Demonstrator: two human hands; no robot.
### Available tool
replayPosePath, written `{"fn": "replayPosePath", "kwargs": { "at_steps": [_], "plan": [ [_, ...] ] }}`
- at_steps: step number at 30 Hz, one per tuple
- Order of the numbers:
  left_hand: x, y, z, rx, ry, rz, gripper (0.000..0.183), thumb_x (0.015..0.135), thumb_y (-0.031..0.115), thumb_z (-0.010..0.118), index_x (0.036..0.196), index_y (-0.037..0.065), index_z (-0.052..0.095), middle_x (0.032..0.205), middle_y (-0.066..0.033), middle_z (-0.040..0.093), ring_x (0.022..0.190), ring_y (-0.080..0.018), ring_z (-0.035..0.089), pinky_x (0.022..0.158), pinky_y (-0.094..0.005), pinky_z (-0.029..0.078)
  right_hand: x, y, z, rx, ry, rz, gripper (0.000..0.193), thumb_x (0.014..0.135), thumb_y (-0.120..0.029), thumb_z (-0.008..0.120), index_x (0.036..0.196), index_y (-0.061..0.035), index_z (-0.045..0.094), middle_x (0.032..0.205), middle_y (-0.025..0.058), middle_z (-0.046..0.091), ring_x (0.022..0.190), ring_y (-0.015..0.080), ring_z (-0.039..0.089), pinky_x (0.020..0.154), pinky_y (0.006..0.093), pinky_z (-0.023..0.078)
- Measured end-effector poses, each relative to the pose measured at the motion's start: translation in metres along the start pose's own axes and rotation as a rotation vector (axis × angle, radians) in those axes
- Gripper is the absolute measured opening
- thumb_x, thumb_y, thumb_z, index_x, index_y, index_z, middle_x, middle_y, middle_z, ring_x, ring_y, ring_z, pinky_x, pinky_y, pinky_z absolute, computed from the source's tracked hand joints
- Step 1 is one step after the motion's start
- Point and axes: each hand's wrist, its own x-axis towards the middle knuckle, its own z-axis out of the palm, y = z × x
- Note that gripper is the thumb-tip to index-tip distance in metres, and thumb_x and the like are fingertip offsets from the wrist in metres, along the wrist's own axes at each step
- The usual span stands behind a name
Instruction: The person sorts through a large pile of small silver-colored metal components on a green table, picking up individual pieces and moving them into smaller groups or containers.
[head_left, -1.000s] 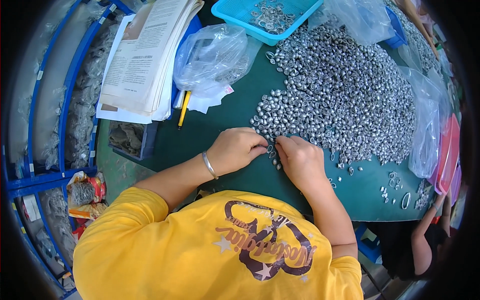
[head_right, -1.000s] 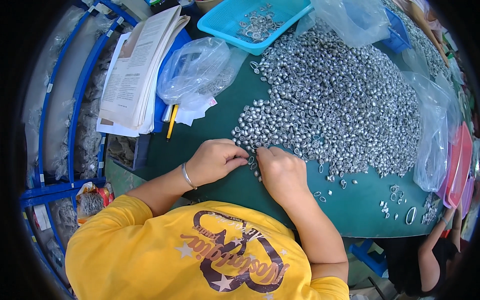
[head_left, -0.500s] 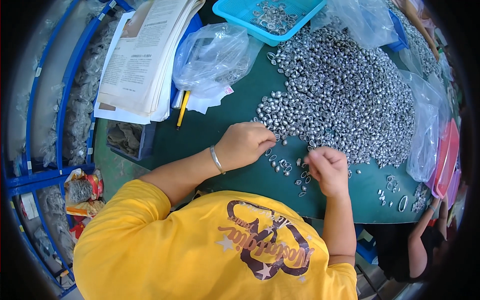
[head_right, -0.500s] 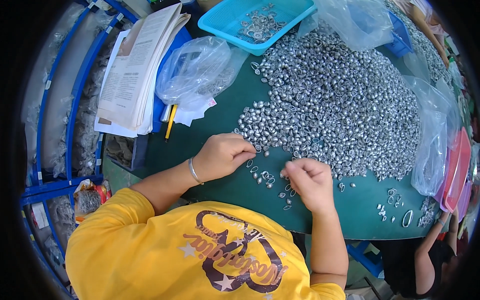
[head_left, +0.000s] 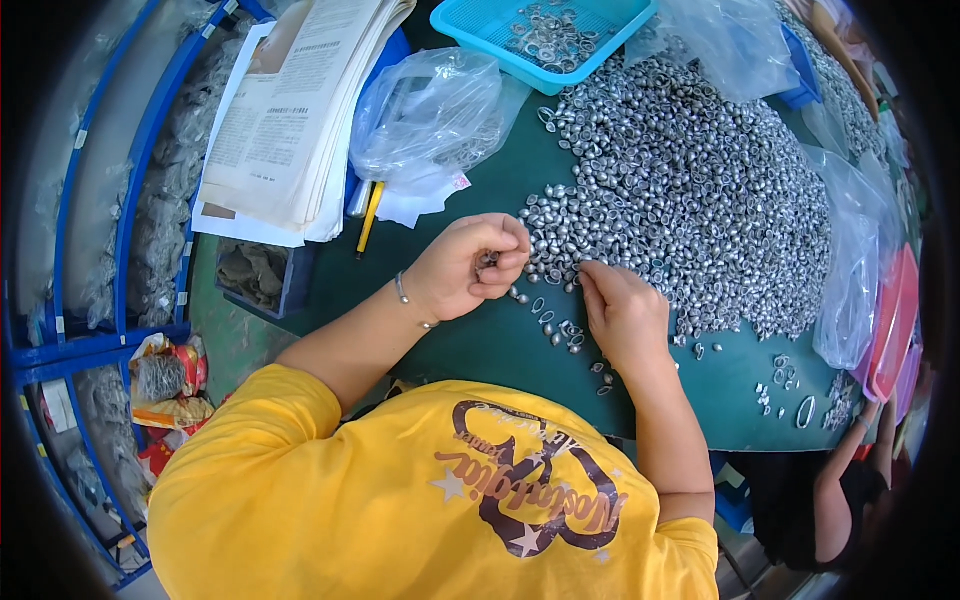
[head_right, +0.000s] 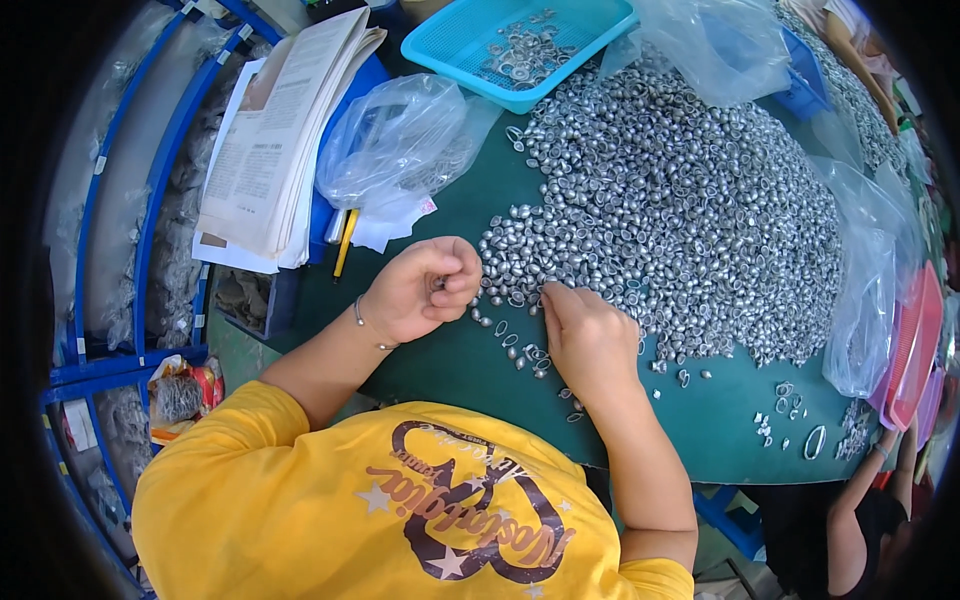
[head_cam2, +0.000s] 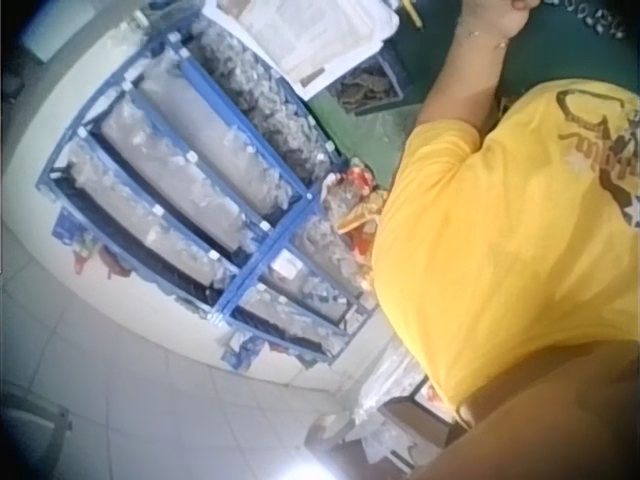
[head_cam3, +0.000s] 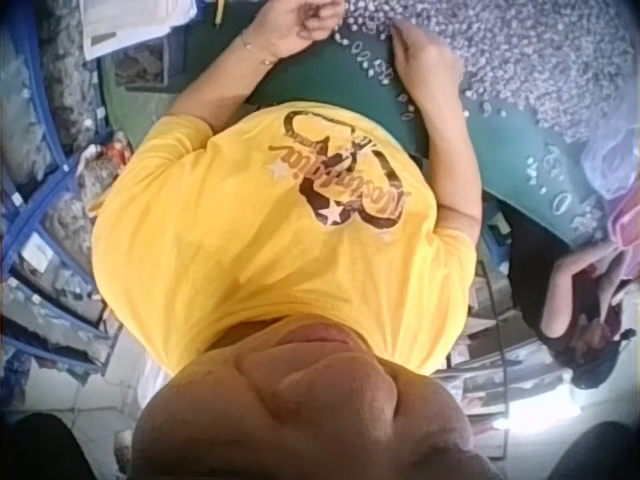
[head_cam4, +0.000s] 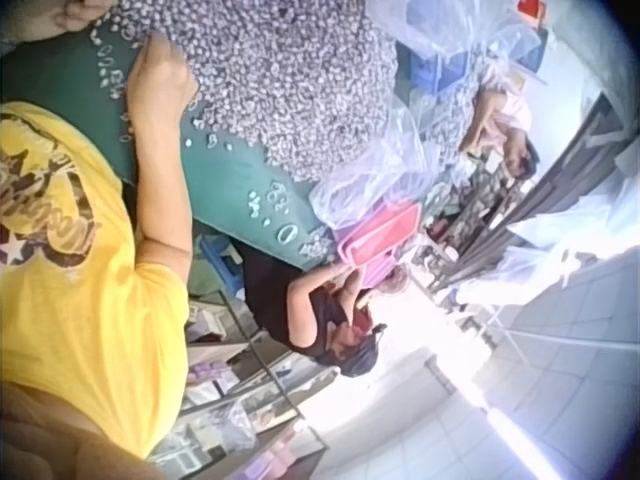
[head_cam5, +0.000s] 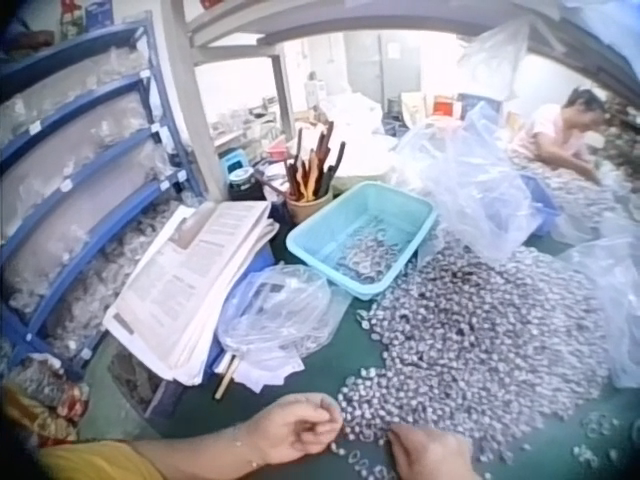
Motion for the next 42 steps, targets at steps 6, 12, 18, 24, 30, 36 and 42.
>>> {"fn": "replayPosePath", "kwargs": {
  "at_steps": [6, 12, 18, 24, 30, 36, 42],
  "plan": [
    [0.002, 0.009, 0.014, 0.423, 0.196, 0.033, 0.012, 0.082, 0.008, 0.053, 0.085, 0.001, 0.062, 0.056, 0.0038, 0.046, 0.046, -0.002, 0.036, 0.04, -0.0159, 0.026, 0.01, -0.005, 0.002, -0.099, -0.104, -0.015, 0.004, 0.075, -0.011, 0.06, 0.077, -0.0076, 0.061, 0.063, 0.0077, 0.058, 0.056, 0.0258, 0.058, 0.048, 0.0338, 0.046],
    [-0.006, 0.006, 0.015, 1.169, 0.324, 0.266, 0.01, 0.076, 0.008, 0.063, 0.083, 0.002, 0.067, 0.062, 0.0024, 0.057, 0.053, -0.0012, 0.045, 0.05, -0.0151, 0.036, 0.0, 0.004, -0.022, 0.838, -0.158, 0.326, 0.004, 0.077, -0.002, 0.056, 0.074, -0.0008, 0.059, 0.061, 0.0045, 0.055, 0.047, 0.0093, 0.046, 0.043, 0.0213, 0.037],
    [-0.004, -0.008, 0.006, 1.473, 0.272, 0.392, 0.009, 0.074, 0.006, 0.064, 0.083, 0.003, 0.066, 0.068, -0.0058, 0.06, 0.055, -0.0112, 0.054, 0.052, -0.0202, 0.042, -0.014, 0.029, -0.041, 1.429, -0.103, 0.536, 0.005, 0.078, 0.0, 0.054, 0.077, 0.002, 0.058, 0.061, 0.0055, 0.054, 0.046, 0.011, 0.047, 0.041, 0.0227, 0.037],
    [-0.005, -0.013, 0.013, 1.648, 0.179, 0.482, 0.012, 0.072, 0.007, 0.064, 0.083, 0.004, 0.065, 0.072, -0.0105, 0.06, 0.062, -0.0214, 0.059, 0.056, -0.0267, 0.046, -0.02, 0.015, -0.034, 0.071, -0.152, 0.087, 0.019, 0.076, -0.006, 0.058, 0.094, -0.008, 0.063, 0.069, 0.0128, 0.061, 0.061, 0.0271, 0.06, 0.054, 0.0346, 0.048],
    [-0.004, -0.021, 0.008, 1.699, 0.137, 0.608, 0.017, 0.072, 0.007, 0.064, 0.089, 0.005, 0.065, 0.068, -0.0103, 0.058, 0.061, -0.0226, 0.057, 0.055, -0.0287, 0.045, -0.025, 0.013, -0.037, 0.004, -0.215, 0.092, 0.022, 0.075, -0.004, 0.057, 0.096, -0.0088, 0.062, 0.068, 0.0103, 0.061, 0.059, 0.0247, 0.06, 0.052, 0.0334, 0.048],
    [0.003, -0.025, 0.021, 1.774, 0.055, 0.569, 0.012, 0.072, 0.009, 0.065, 0.084, 0.007, 0.066, 0.067, -0.0075, 0.058, 0.062, -0.0215, 0.057, 0.055, -0.0292, 0.045, -0.023, 0.011, -0.034, 0.102, -0.201, 0.098, 0.017, 0.075, -0.006, 0.058, 0.091, -0.0086, 0.063, 0.07, 0.01, 0.062, 0.06, 0.0256, 0.06, 0.054, 0.0345, 0.048],
    [0.018, -0.028, 0.027, 1.728, 0.052, 0.669, 0.008, 0.072, 0.009, 0.064, 0.079, 0.008, 0.066, 0.067, -0.0063, 0.057, 0.063, -0.0226, 0.057, 0.056, -0.0304, 0.046, -0.012, 0.007, -0.023, 0.074, -0.097, 0.11, 0.009, 0.076, -0.012, 0.06, 0.083, -0.0075, 0.062, 0.072, 0.0094, 0.062, 0.063, 0.0261, 0.06, 0.056, 0.0339, 0.048]
  ]
}}
